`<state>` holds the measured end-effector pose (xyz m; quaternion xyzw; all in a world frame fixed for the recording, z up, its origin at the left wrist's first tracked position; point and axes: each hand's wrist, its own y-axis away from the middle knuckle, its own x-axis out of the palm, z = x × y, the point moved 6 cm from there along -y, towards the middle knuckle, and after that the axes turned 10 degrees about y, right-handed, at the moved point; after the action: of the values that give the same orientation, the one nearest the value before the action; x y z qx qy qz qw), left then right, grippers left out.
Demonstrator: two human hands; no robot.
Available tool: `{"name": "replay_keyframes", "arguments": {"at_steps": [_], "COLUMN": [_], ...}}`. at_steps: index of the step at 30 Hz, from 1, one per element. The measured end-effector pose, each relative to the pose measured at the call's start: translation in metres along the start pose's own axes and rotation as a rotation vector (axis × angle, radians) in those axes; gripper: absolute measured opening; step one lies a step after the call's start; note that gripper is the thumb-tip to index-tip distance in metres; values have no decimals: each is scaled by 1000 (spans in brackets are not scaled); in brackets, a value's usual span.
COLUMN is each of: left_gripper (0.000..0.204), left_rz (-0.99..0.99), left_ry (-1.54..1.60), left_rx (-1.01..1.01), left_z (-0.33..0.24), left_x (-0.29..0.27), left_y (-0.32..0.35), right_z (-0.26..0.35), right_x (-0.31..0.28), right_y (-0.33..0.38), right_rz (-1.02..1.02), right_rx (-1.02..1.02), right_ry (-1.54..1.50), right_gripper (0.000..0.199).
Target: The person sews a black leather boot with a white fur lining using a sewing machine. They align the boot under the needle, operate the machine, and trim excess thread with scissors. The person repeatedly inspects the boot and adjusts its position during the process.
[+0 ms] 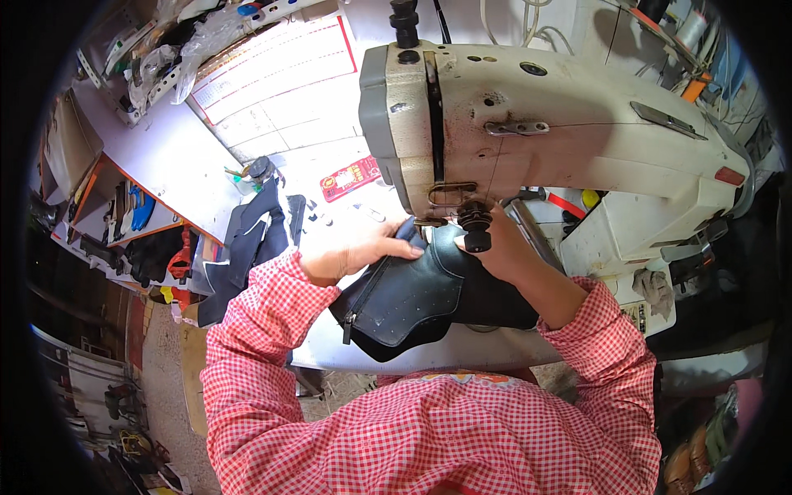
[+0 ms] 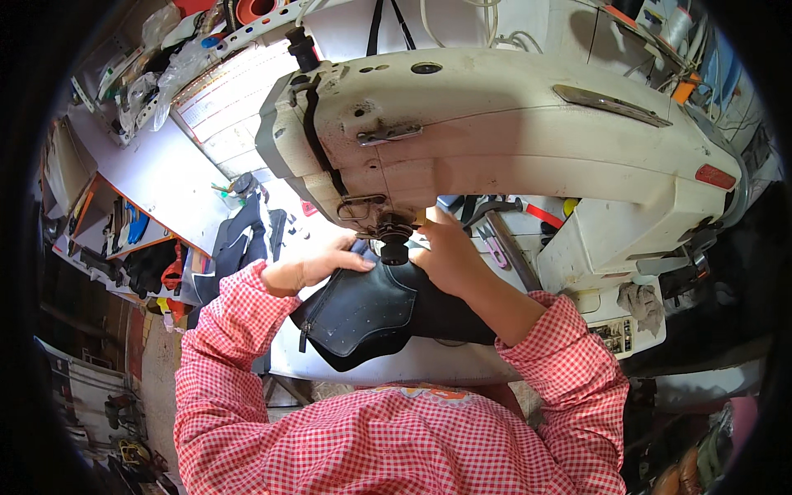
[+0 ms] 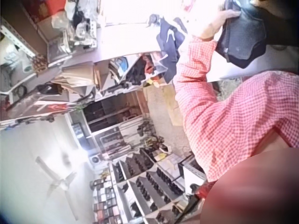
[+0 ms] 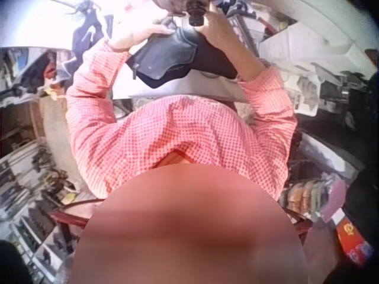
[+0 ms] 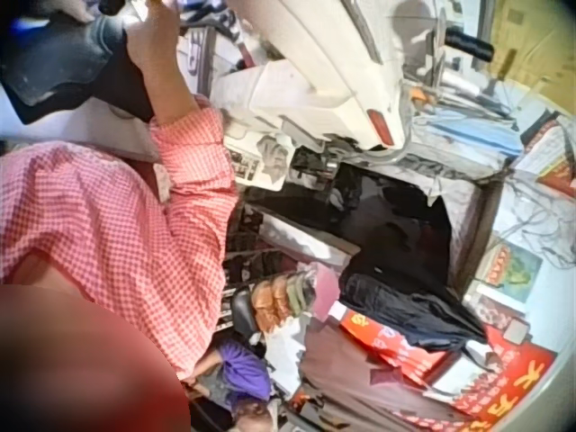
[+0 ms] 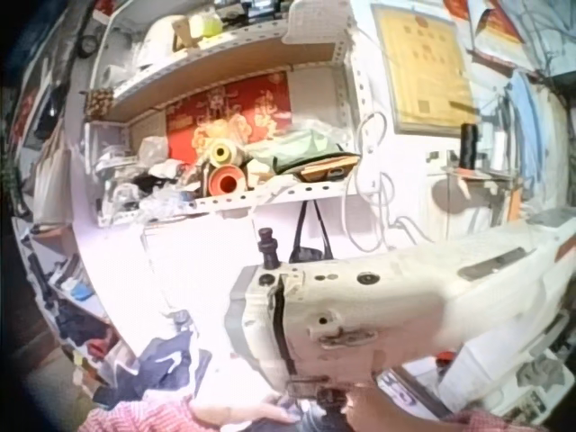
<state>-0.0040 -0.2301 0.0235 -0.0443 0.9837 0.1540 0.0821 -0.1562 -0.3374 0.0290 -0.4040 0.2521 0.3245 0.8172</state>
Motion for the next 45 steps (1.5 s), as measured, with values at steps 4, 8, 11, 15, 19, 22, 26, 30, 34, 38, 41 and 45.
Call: {"name": "replay_keyframes", "arguments": {"at_steps": [4, 8, 11, 15, 19, 22, 26, 30, 34, 38, 41, 45], "left_gripper": [41, 39, 34, 40, 41, 28, 22, 21, 19, 19, 19, 20], "left_rz": [40, 70, 86, 83, 64, 55, 3, -9, 19, -14, 7, -3], "left_ry": [70, 242, 383, 269, -69, 187, 330, 443, 603, 650, 670, 673], "left_rx": [-97, -174, -149, -160, -66, -108, -178, -296, -317, -316, -283, -239], "left_z": [0, 12, 15, 13, 5, 8, 10, 12, 14, 25, 31, 33], "left_x": [5, 3, 4, 3, 1, 3, 4, 7, 12, 10, 12, 13], "left_y": [2, -9, -14, -16, -19, -19, -19, -19, -19, -19, -22, -22], "right_z": [-32, -32, -7, 49, 74, 79, 91, 87, 35, -58, -201, -302], "right_x": [44, 44, 21, 5, 22, 27, 4, -77, -225, -390, -493, -556], "right_y": [-2, 0, 14, 42, 44, 38, 41, 70, 80, 41, 0, -17], "right_rz": [207, 143, 13, -257, -299, -330, -305, -281, -698, -749, -375, -77], "right_rx": [353, 385, 246, -27, -164, -176, -294, -380, -228, -57, 494, 465], "right_ry": [-480, -401, -93, 184, 253, 254, 247, 391, 674, 1193, 812, 1006], "right_gripper": [21, 30, 28, 17, 12, 12, 12, 37, 41, 47, 40, 42]}}
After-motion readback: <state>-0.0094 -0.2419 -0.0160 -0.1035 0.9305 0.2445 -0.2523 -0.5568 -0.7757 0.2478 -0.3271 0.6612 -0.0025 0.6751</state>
